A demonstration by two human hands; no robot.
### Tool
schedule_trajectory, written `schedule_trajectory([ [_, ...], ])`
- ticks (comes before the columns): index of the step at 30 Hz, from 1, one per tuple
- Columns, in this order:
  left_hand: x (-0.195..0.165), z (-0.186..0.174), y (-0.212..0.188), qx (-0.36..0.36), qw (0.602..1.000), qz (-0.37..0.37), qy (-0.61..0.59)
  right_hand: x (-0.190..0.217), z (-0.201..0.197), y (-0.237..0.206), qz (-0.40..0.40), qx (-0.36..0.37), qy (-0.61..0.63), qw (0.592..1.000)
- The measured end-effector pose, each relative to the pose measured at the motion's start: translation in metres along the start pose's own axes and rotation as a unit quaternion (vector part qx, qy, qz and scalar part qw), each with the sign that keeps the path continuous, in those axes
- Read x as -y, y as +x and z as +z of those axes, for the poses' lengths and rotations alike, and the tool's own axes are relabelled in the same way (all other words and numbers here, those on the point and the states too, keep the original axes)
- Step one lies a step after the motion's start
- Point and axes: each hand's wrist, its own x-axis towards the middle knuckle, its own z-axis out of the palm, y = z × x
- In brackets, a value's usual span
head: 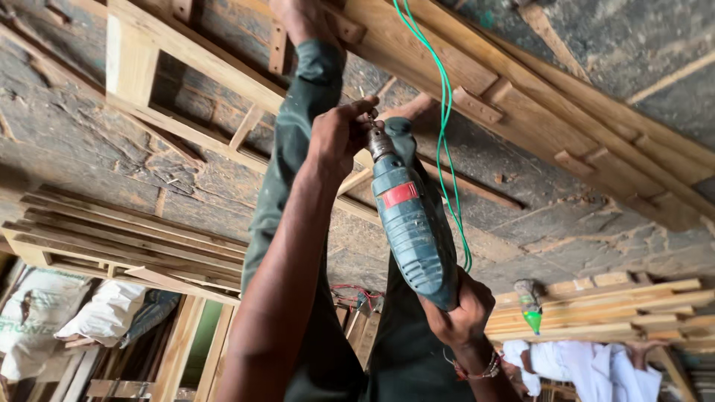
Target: The person uses a corded power drill to make holes in small wooden blocks attached to a larger wooden frame. They are sitting on the floor and use their bare feet to hold the wood steady while drilling.
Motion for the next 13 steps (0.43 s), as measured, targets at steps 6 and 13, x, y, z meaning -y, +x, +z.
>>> schedule_trajectory([
  [6,-0.02,0.004,0.062,-0.008,0.999,-0.044,0.014,0.028,0.04,0.055,-0.016,-0.019,0.009,1.0],
  [13,-0.026,-0.012,0.133,0.013,0.998,-0.037,-0.044,0.032,0.083,0.105,0.006,0.003,-0.014,1.0],
])
